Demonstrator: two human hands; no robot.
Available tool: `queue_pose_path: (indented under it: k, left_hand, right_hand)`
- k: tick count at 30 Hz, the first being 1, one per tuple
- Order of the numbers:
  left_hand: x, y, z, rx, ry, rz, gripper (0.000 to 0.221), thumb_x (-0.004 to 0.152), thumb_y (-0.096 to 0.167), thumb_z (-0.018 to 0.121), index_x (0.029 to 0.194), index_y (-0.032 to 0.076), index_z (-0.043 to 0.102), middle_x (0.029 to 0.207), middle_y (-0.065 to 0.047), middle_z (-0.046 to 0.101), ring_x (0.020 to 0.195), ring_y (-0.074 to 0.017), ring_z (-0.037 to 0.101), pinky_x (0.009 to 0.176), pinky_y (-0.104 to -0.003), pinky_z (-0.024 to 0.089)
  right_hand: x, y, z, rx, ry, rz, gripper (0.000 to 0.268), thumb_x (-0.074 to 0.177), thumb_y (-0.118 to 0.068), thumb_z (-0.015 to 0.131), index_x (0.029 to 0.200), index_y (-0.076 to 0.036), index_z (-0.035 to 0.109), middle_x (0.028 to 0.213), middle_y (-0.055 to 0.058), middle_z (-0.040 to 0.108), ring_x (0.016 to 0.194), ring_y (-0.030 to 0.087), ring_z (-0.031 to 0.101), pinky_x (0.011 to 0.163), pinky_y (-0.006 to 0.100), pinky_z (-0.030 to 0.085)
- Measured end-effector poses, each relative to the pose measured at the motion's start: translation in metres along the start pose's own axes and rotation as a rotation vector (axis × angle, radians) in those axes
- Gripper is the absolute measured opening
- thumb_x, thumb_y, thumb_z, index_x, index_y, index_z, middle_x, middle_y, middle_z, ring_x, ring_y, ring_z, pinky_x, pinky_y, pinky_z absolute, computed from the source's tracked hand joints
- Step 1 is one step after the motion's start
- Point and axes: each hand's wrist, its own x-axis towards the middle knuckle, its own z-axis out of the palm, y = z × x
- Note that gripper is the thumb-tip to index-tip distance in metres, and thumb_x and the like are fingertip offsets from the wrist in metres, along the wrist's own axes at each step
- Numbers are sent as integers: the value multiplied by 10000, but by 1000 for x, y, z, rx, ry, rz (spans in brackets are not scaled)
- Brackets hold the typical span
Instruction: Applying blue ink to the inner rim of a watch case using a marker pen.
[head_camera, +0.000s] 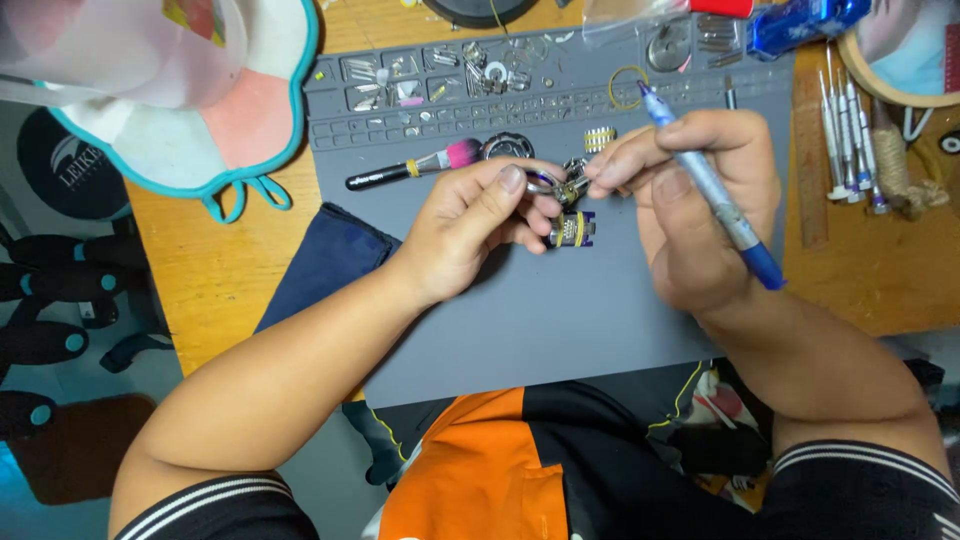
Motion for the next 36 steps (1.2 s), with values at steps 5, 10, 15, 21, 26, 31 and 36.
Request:
queue_pose_path:
  k: [5,10,15,21,26,31,36]
  left_hand:
    - [-2,-1,0,-12,-16,32,395,818,298,403,1017,-37,471,793,-127,538,667,-163,540,589,-262,493]
    - [-3,-5,2,87,-13,63,394,816,311,402,1010,-22,482,782,-130,545,651,-163,547,594,-244,498]
    - [-5,-5,4,165,-16,96,384,820,311,388,996,-15,493,763,-123,542,641,-156,539,577,-242,503]
    - [-6,-5,7,295,-27,149,353,832,290,367,990,2,496,747,-107,536,620,-146,530,557,-231,505]
    - [-6,-4,9,326,-33,146,332,835,261,370,987,-3,503,717,-86,524,614,-134,519,552,-228,509]
    - [-7,-2,11,342,-29,117,341,828,275,376,984,7,518,712,-93,529,616,-134,524,552,-224,508]
    - [-5,-9,11,306,14,136,306,816,255,424,931,0,550,682,-117,552,608,-141,538,534,-249,516]
  right_hand:
    - [3,-15,6,-213,-51,117,136,862,-100,335,963,-9,325,798,198,508,769,261,538,701,326,463]
    - [3,-8,4,-376,-137,-45,217,763,79,413,965,27,355,880,221,495,868,294,509,828,369,431]
    - [2,-2,-6,-431,-306,-185,298,732,49,534,966,9,355,905,213,503,846,302,538,770,354,452]
    - [4,-4,-3,-494,-335,-266,268,722,73,571,914,22,392,832,198,523,759,309,553,735,374,456]
    - [4,-5,-3,-532,-333,-255,236,721,70,582,895,11,434,818,159,550,741,283,554,737,356,436]
    - [2,-6,-3,-453,-310,-134,226,725,69,547,908,20,424,826,158,544,764,268,541,763,344,421]
    - [4,-4,-2,-326,-276,-98,184,707,75,534,867,50,448,757,154,547,701,268,530,669,343,412]
